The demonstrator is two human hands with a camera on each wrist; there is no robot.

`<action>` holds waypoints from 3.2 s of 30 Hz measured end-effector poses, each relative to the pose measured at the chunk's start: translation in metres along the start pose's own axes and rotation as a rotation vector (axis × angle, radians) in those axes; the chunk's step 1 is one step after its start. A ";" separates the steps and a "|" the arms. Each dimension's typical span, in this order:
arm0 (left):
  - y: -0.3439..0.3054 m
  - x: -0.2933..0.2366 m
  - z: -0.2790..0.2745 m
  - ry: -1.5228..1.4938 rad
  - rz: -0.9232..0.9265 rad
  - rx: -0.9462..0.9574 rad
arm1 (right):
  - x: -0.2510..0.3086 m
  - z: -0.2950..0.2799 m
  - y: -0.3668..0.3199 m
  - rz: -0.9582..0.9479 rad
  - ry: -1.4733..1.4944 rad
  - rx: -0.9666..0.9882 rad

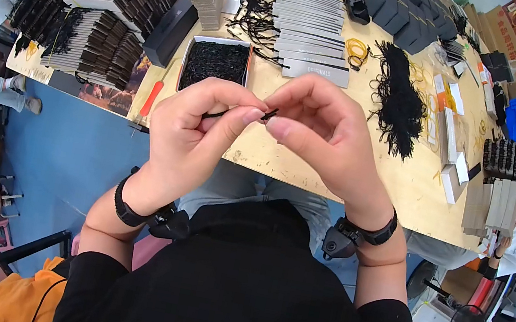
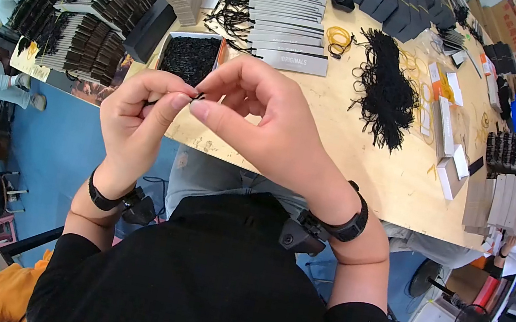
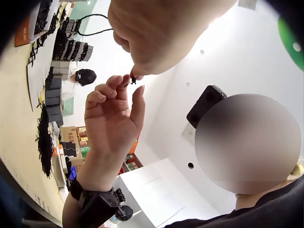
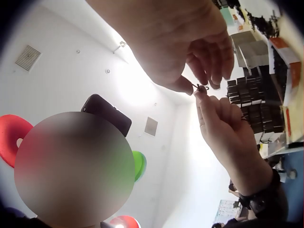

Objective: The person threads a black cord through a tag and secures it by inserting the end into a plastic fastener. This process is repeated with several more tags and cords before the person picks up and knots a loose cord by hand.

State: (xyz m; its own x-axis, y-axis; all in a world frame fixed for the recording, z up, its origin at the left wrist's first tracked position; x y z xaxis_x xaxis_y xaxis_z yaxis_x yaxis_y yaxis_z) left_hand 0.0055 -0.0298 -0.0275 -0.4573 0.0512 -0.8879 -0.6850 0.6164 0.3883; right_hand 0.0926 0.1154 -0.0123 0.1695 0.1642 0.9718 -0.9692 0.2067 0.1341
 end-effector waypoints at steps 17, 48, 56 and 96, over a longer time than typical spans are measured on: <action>0.000 -0.001 -0.050 0.248 0.096 -0.203 | -0.014 -0.009 0.003 -0.137 0.037 -0.141; -0.106 0.021 -0.140 -0.756 -0.081 -0.070 | -0.036 0.070 0.089 0.432 -0.443 0.709; -0.139 0.039 -0.152 -0.451 -0.221 -0.222 | -0.072 -0.002 0.253 0.288 -0.593 -0.243; -0.126 0.137 -0.128 -0.118 -0.515 -0.257 | -0.210 0.150 0.028 -0.034 -0.662 0.060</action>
State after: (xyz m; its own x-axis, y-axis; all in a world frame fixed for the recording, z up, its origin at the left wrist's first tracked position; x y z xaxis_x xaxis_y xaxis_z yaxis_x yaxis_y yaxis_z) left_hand -0.0433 -0.2013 -0.1662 0.0267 -0.1084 -0.9937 -0.9244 0.3757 -0.0658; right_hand 0.0034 -0.0583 -0.1836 0.0726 -0.4723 0.8784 -0.9767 0.1445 0.1584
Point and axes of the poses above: each hand's wrist, its own y-axis towards the middle knuckle, its own z-axis out of the palm, x = y × z, the point moved 1 cm from there along y, towards the middle knuckle, and after that the axes turned 8 degrees about y, right-handed, at the moved point
